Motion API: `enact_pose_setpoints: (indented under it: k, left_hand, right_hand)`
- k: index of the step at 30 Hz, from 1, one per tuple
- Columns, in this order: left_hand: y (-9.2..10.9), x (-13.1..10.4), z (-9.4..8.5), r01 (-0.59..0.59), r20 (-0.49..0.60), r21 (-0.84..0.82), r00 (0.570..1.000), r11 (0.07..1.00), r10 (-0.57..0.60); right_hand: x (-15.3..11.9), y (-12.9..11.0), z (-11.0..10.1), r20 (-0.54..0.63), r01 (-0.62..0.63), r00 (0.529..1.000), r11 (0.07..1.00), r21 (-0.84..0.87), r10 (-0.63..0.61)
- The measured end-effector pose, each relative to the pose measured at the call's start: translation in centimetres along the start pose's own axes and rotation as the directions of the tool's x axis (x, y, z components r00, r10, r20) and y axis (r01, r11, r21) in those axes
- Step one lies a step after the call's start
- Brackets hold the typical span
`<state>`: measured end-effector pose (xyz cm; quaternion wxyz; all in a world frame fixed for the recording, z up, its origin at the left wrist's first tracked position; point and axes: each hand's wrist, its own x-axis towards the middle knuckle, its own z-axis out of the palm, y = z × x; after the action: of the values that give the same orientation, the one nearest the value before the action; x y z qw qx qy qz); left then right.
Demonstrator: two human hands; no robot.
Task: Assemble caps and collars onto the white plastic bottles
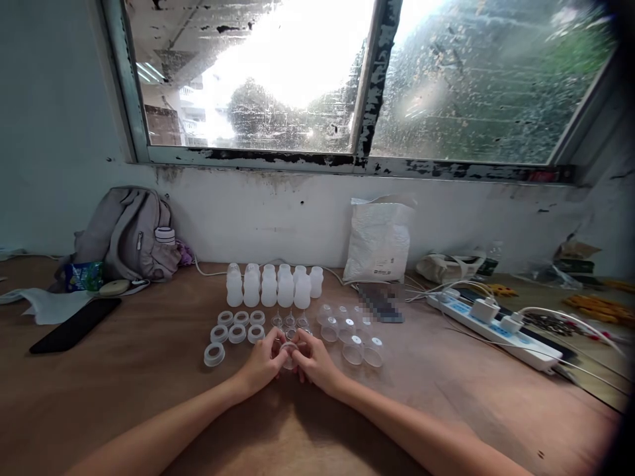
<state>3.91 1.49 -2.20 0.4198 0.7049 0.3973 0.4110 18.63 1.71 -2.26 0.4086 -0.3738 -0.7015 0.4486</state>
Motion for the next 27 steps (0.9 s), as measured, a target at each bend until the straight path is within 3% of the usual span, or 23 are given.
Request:
enact_pose_setpoints:
  k: [10, 15, 19, 23, 27]
  left_hand:
    - [-0.5, 0.4, 0.1, 0.037, -0.061, -0.051, 0.997, 0.998, -0.04]
    - [-1.0, 0.5, 0.0, 0.075, -0.053, -0.071, 0.995, 0.995, -0.079]
    - [-0.7, 0.5, -0.1, 0.036, -0.046, -0.019, 0.998, 0.999, -0.037]
    - [-0.2, 0.6, 0.1, -0.059, -0.081, 0.103, 0.994, 0.993, 0.068]
    - [-0.2, 0.7, 0.2, -0.075, -0.071, 0.117, 0.994, 0.99, 0.083]
  right_hand:
    - [-0.2, -0.2, -0.4, 0.032, 0.048, 0.998, 0.999, 0.02, -0.049]
    - [-0.6, -0.4, -0.3, 0.082, 0.152, 0.986, 0.985, -0.085, -0.145]
    - [-0.8, -0.6, -0.3, 0.064, 0.186, 0.982, 0.972, -0.142, -0.179]
    - [-0.9, -0.7, -0.3, 0.056, 0.154, 0.987, 0.985, -0.078, -0.15]
    - [-1.1, -0.7, -0.3, 0.062, 0.157, 0.986, 0.985, -0.077, -0.153]
